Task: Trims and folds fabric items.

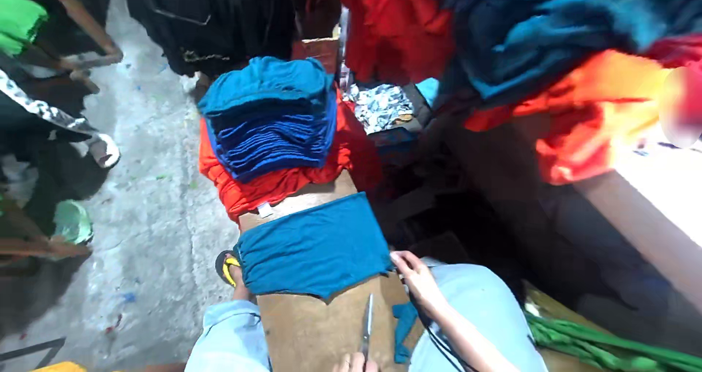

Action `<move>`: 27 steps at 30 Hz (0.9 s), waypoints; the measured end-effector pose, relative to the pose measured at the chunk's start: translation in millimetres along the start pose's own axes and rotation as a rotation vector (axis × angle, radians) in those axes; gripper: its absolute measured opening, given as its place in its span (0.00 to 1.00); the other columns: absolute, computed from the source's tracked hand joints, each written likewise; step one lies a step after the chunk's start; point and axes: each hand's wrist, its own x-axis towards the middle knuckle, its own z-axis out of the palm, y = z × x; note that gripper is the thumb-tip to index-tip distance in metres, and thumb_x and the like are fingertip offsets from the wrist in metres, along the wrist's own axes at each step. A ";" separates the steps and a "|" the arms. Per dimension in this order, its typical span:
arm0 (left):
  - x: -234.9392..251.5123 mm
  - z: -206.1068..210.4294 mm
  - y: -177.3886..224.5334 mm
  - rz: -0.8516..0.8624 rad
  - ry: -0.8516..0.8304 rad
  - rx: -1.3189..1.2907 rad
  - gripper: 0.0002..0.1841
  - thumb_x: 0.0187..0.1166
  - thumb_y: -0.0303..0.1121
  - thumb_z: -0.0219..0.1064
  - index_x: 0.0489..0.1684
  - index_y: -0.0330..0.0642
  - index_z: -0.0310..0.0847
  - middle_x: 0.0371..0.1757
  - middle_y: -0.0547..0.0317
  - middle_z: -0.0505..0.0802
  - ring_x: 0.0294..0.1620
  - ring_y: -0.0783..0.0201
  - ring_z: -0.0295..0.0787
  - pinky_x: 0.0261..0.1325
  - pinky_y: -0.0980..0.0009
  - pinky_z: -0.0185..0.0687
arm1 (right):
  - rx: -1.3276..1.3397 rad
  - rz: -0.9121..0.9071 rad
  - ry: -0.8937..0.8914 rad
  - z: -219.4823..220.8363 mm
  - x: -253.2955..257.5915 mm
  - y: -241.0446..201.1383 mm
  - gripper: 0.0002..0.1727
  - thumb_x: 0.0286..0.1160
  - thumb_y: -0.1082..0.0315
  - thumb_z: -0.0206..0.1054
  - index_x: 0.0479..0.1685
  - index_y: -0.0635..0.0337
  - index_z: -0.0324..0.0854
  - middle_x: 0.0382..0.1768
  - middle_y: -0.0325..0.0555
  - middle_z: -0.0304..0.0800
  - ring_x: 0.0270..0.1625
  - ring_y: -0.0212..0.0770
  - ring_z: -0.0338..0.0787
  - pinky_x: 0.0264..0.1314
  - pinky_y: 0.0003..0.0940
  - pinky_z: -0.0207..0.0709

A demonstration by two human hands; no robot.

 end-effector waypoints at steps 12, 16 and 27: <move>-18.6 -14.0 3.8 -0.378 -0.078 0.224 0.25 0.76 0.43 0.74 0.62 0.31 0.84 0.58 0.30 0.89 0.59 0.31 0.88 0.59 0.38 0.83 | -0.389 -0.332 0.019 0.1 -5.8 1.4 0.12 0.84 0.66 0.66 0.49 0.69 0.87 0.50 0.61 0.89 0.56 0.59 0.89 0.65 0.55 0.78; -29.3 -2.5 -8.5 -0.133 0.048 0.368 0.16 0.70 0.27 0.75 0.54 0.31 0.88 0.51 0.34 0.93 0.55 0.33 0.91 0.53 0.40 0.85 | -0.311 -0.425 0.094 4.6 -6.2 7.3 0.11 0.83 0.68 0.66 0.47 0.71 0.86 0.44 0.63 0.90 0.48 0.59 0.91 0.56 0.55 0.82; -6.8 -45.0 2.5 -0.371 -0.286 -0.241 0.27 0.77 0.28 0.69 0.77 0.32 0.76 0.58 0.33 0.91 0.59 0.38 0.89 0.67 0.42 0.79 | -0.073 -0.254 -0.060 0.9 -2.8 -4.3 0.22 0.79 0.73 0.69 0.71 0.65 0.76 0.45 0.54 0.91 0.43 0.45 0.91 0.52 0.43 0.83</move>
